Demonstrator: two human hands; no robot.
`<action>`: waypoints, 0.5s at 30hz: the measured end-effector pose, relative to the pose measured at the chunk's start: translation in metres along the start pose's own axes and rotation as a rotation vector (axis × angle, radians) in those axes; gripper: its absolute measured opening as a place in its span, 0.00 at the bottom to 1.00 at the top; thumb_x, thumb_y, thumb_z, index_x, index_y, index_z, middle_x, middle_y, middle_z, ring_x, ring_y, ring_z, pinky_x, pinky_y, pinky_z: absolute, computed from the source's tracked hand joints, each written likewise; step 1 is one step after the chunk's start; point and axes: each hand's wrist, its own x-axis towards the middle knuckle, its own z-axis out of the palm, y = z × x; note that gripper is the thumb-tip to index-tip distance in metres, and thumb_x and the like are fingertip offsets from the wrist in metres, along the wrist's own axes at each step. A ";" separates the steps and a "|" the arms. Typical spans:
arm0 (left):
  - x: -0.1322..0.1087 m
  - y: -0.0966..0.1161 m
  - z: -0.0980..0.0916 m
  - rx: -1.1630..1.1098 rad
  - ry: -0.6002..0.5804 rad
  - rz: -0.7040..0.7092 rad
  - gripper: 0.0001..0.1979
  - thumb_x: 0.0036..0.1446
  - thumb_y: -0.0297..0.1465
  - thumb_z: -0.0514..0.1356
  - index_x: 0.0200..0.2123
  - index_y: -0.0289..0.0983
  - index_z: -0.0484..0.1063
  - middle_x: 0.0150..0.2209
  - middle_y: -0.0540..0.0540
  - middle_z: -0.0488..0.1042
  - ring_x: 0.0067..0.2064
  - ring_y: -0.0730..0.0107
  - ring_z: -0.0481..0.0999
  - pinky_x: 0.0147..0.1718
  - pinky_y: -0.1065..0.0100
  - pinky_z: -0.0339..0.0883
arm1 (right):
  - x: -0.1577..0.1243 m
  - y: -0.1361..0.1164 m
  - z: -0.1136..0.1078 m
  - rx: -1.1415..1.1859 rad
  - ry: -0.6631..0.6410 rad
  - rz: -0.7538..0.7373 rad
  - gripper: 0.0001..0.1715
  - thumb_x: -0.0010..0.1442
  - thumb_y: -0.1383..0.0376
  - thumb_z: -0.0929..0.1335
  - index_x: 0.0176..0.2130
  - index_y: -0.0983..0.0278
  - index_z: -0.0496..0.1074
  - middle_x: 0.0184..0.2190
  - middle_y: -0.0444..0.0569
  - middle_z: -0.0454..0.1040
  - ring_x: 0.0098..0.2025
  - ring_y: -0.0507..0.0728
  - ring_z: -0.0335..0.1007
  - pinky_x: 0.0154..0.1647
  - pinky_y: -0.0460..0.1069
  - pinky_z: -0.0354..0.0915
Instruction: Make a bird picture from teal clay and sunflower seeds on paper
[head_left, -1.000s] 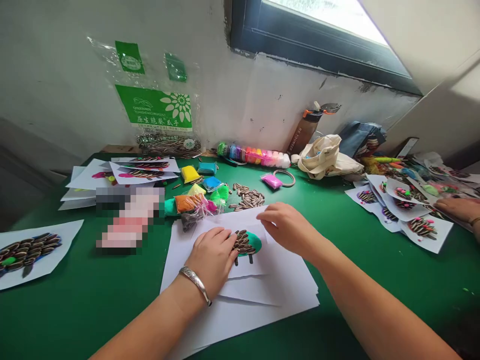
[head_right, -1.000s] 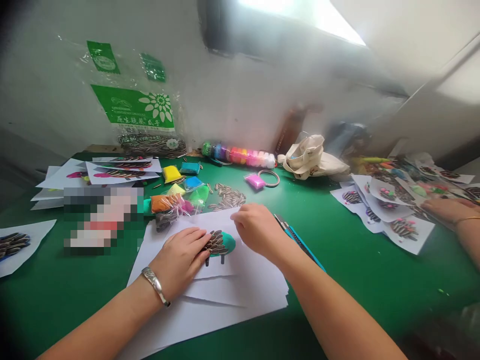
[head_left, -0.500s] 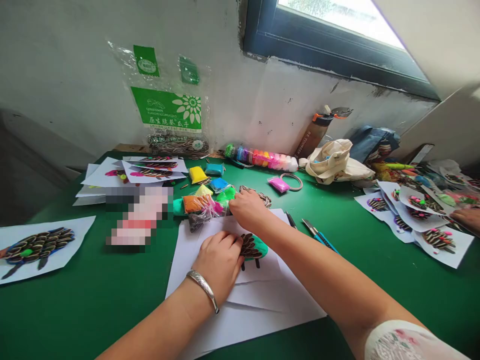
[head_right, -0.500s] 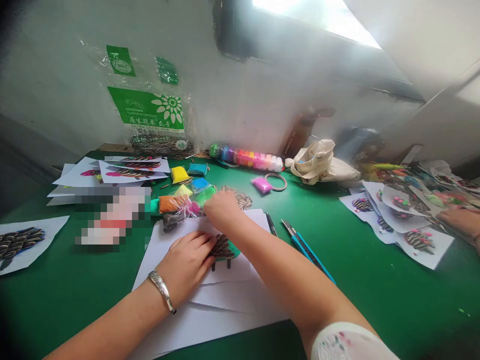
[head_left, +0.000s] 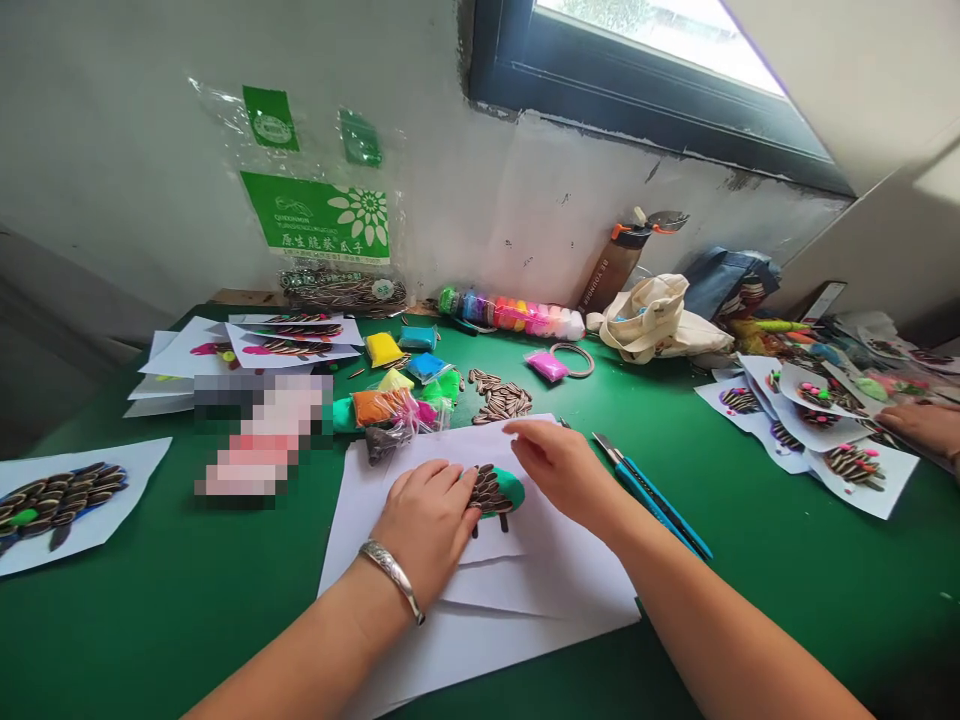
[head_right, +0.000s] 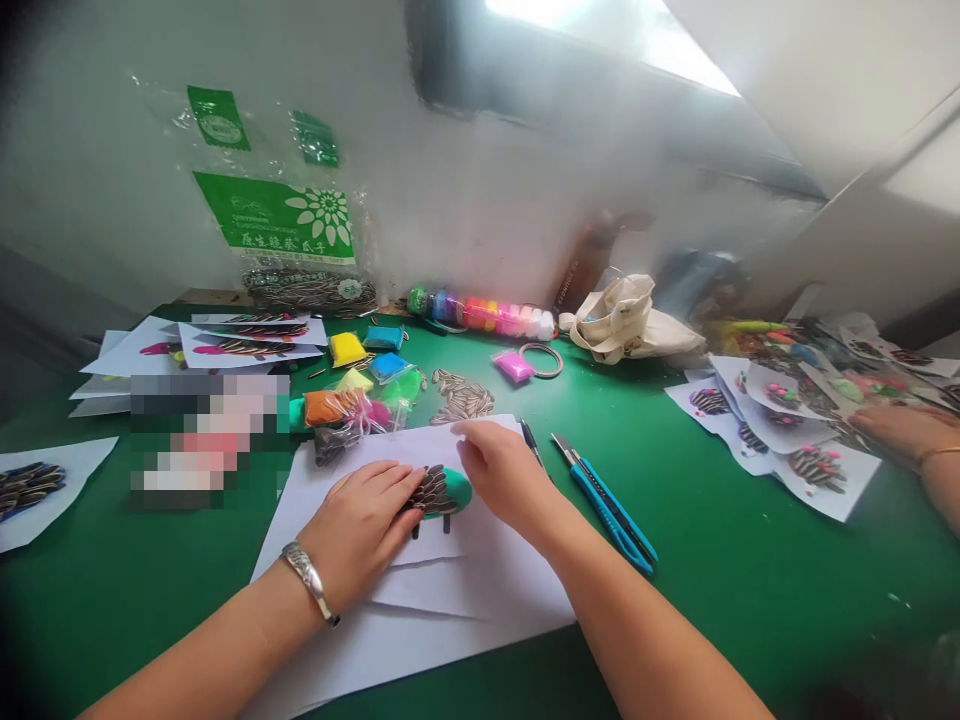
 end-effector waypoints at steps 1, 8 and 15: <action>0.000 0.000 0.000 -0.002 0.000 0.000 0.18 0.58 0.29 0.55 0.52 0.34 0.68 0.49 0.41 0.74 0.52 0.52 0.68 0.50 0.49 0.64 | -0.008 0.005 -0.001 0.099 -0.031 0.039 0.12 0.61 0.67 0.62 0.40 0.61 0.73 0.34 0.46 0.76 0.36 0.54 0.70 0.37 0.48 0.64; 0.002 0.000 0.002 -0.003 0.101 0.048 0.16 0.60 0.31 0.54 0.50 0.36 0.70 0.51 0.41 0.73 0.55 0.52 0.67 0.52 0.50 0.64 | -0.022 0.015 0.008 0.331 0.006 0.152 0.07 0.57 0.67 0.66 0.35 0.62 0.75 0.29 0.44 0.75 0.33 0.53 0.70 0.36 0.47 0.65; 0.003 0.001 0.010 -0.016 0.063 0.107 0.18 0.60 0.31 0.54 0.53 0.37 0.67 0.54 0.43 0.71 0.59 0.49 0.63 0.55 0.46 0.59 | -0.017 0.013 0.017 0.181 0.064 0.018 0.10 0.59 0.71 0.64 0.36 0.61 0.75 0.32 0.45 0.75 0.35 0.52 0.69 0.38 0.47 0.64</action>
